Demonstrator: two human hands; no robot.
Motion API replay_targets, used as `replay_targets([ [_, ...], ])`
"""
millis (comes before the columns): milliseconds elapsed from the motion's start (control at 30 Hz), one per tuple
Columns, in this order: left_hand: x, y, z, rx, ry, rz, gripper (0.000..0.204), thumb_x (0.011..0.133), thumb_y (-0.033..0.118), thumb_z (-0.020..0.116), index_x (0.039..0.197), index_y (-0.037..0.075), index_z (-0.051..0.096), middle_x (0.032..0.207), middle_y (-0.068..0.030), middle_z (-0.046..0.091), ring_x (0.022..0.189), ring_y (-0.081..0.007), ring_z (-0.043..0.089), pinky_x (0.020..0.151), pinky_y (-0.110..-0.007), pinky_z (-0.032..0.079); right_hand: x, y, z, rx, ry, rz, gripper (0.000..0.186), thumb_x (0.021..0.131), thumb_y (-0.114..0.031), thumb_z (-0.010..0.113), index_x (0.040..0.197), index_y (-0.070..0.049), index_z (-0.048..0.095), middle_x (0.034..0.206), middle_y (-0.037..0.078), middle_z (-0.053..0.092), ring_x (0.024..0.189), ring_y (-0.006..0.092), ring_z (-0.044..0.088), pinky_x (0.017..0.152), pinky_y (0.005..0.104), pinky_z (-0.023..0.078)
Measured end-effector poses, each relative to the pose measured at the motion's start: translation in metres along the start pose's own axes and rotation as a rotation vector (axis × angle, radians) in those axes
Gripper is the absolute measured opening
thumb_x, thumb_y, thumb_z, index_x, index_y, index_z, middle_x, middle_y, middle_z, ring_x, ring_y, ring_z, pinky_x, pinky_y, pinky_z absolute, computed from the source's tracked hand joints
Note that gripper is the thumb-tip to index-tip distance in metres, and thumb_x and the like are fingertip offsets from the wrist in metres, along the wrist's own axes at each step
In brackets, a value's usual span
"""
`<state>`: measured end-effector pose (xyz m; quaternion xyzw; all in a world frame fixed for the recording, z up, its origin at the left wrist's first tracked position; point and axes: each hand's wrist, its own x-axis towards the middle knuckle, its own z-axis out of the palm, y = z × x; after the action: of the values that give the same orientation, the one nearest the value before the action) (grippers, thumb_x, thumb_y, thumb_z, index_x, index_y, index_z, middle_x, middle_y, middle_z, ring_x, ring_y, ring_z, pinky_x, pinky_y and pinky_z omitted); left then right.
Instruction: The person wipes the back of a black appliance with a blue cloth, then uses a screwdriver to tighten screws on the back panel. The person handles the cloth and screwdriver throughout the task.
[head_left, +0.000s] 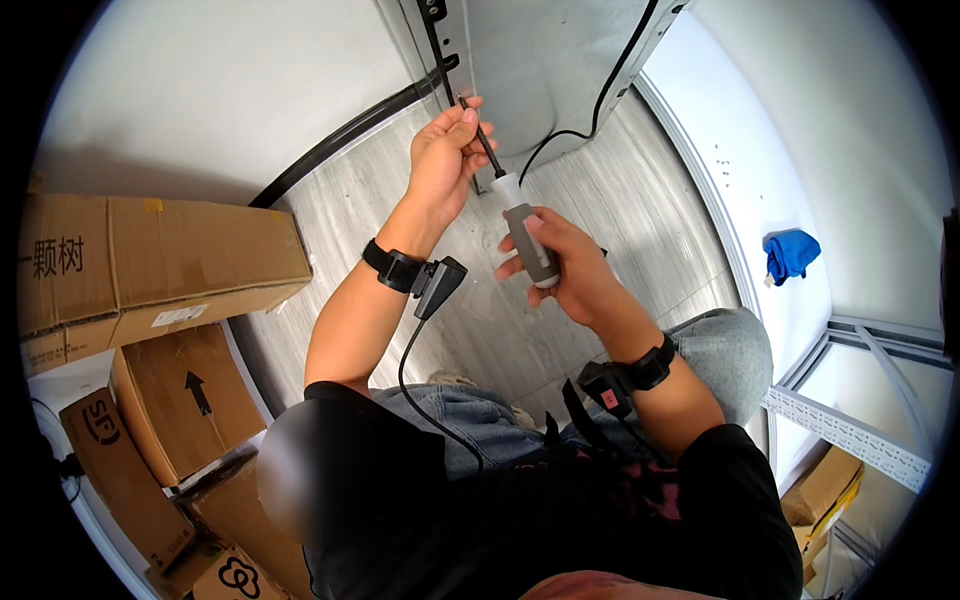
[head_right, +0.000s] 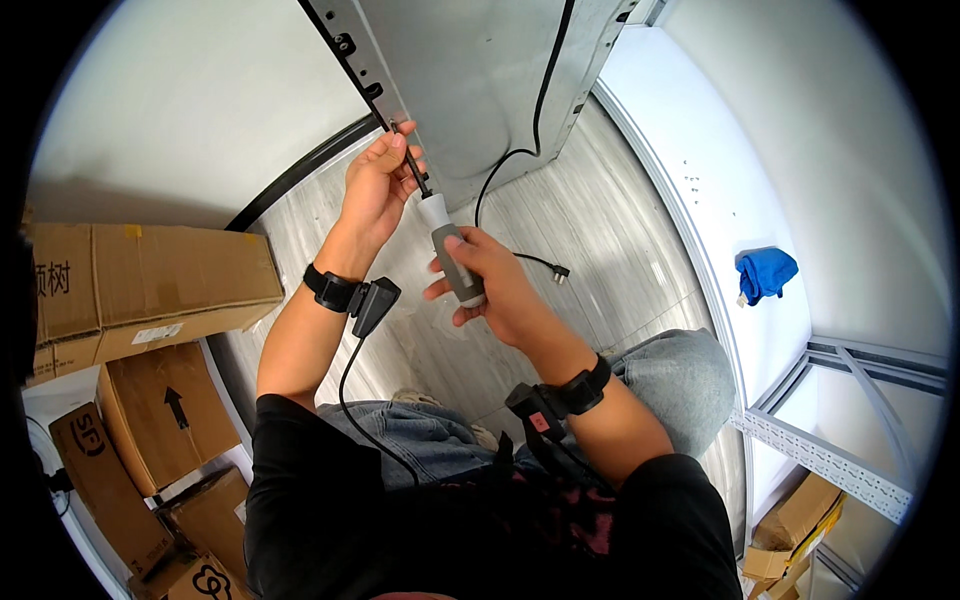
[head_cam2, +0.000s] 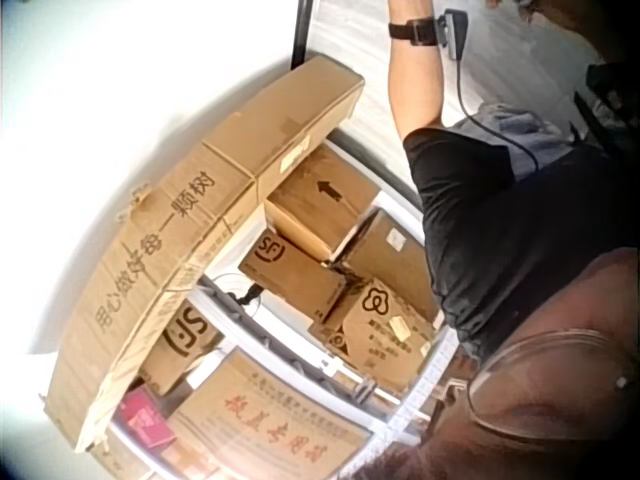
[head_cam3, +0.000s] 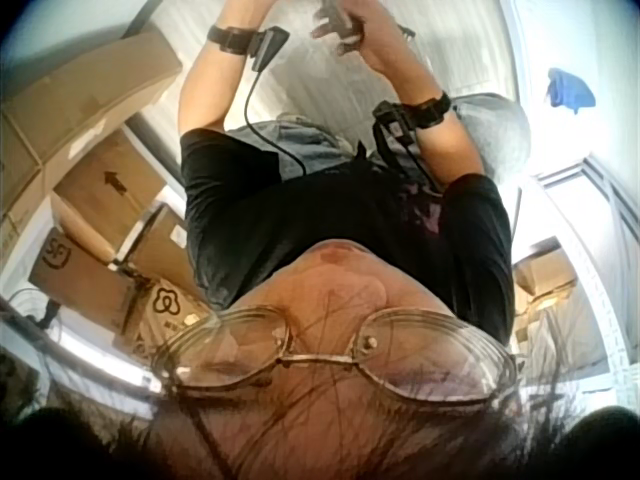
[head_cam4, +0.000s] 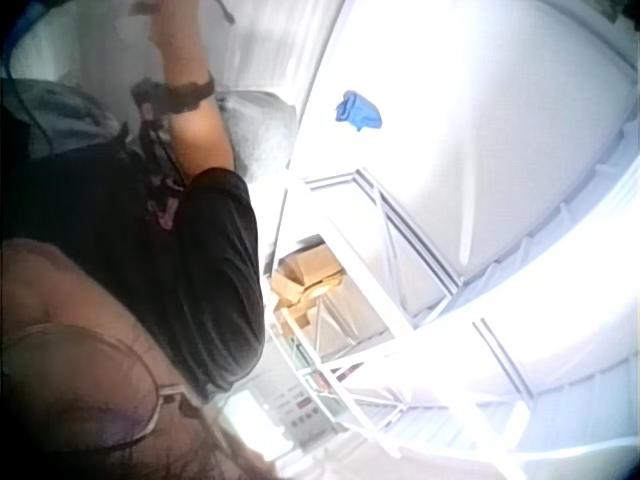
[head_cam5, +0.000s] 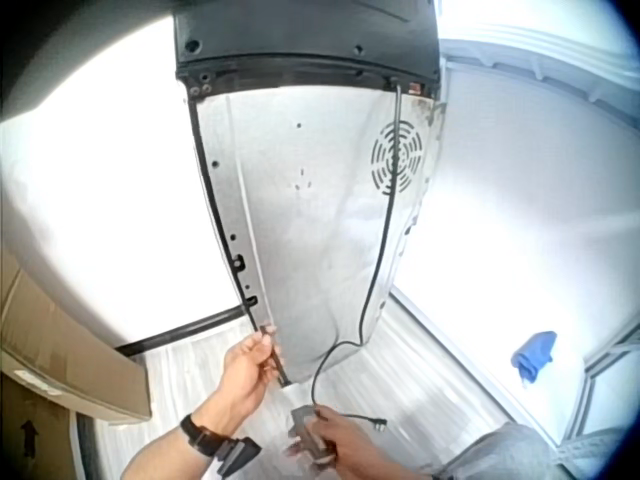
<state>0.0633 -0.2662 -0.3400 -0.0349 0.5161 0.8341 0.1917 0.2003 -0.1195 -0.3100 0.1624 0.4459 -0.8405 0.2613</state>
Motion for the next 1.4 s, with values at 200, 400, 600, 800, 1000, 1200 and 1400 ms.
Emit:
replay_targets([
  [200,-0.005,0.003,0.008,-0.058,0.013,-0.016,0.024,0.097,0.016,0.050,0.117,0.005,0.057,0.083,-0.0005,0.061,0.071,-0.0100,0.058,0.062,-0.024,0.046,0.002,0.008,0.000,-0.095,0.101,-0.044,0.041,0.087,-0.027,0.058,0.121,-0.007,0.047,0.099,0.005,0.059,0.078,0.0130,0.061,0.055,0.0280,0.047],
  [400,-0.002,0.000,0.005,-0.021,0.012,0.005,0.023,0.096,0.017,0.052,0.115,0.005,0.057,0.082,-0.0019,0.061,0.070,-0.0107,0.059,0.060,-0.024,0.046,0.008,0.015,-0.005,-0.278,0.142,-0.090,0.043,0.088,-0.024,0.057,0.124,-0.006,0.046,0.097,0.006,0.060,0.078,0.0134,0.061,0.054,0.0291,0.047],
  [600,-0.003,-0.001,0.003,-0.025,-0.024,0.020,0.024,0.097,0.019,0.051,0.117,0.006,0.057,0.082,-0.0001,0.060,0.072,-0.0101,0.058,0.064,-0.024,0.046,0.003,0.005,-0.005,0.070,-0.021,-0.017,0.041,0.089,-0.025,0.056,0.123,-0.005,0.047,0.098,0.008,0.061,0.079,0.0172,0.064,0.052,0.0271,0.049],
  [800,-0.005,0.002,0.008,0.026,0.049,-0.003,0.025,0.095,0.021,0.055,0.116,0.006,0.058,0.081,0.0010,0.059,0.071,-0.0098,0.057,0.065,-0.022,0.047,0.006,0.015,0.000,-0.267,0.128,-0.076,0.049,0.084,-0.025,0.064,0.124,-0.004,0.045,0.093,0.005,0.058,0.084,0.0142,0.061,0.057,0.0288,0.050],
  [1000,-0.003,-0.003,0.006,0.015,0.039,0.041,0.024,0.095,0.020,0.055,0.115,0.007,0.059,0.080,0.0011,0.059,0.070,-0.0092,0.056,0.065,-0.022,0.047,0.003,0.010,0.006,-0.131,0.154,-0.082,0.043,0.084,-0.024,0.064,0.118,-0.005,0.046,0.091,0.004,0.058,0.082,0.0135,0.060,0.058,0.0278,0.048],
  [1200,-0.005,-0.005,0.007,-0.016,0.049,0.050,0.025,0.096,0.018,0.052,0.117,0.006,0.058,0.080,-0.0007,0.060,0.068,-0.0098,0.056,0.063,-0.022,0.047,0.006,0.011,-0.003,-0.069,0.108,-0.049,0.032,0.091,-0.019,0.048,0.120,-0.006,0.046,0.093,0.008,0.063,0.077,0.0152,0.062,0.059,0.0272,0.047],
  [1400,-0.004,-0.004,0.009,-0.042,0.061,0.051,0.029,0.097,0.025,0.048,0.117,0.005,0.057,0.079,-0.0026,0.062,0.065,-0.0115,0.059,0.059,-0.023,0.046,0.007,0.014,-0.002,-0.108,0.162,-0.098,0.032,0.091,-0.019,0.047,0.120,-0.006,0.046,0.091,0.008,0.063,0.073,0.0142,0.060,0.058,0.0269,0.045],
])
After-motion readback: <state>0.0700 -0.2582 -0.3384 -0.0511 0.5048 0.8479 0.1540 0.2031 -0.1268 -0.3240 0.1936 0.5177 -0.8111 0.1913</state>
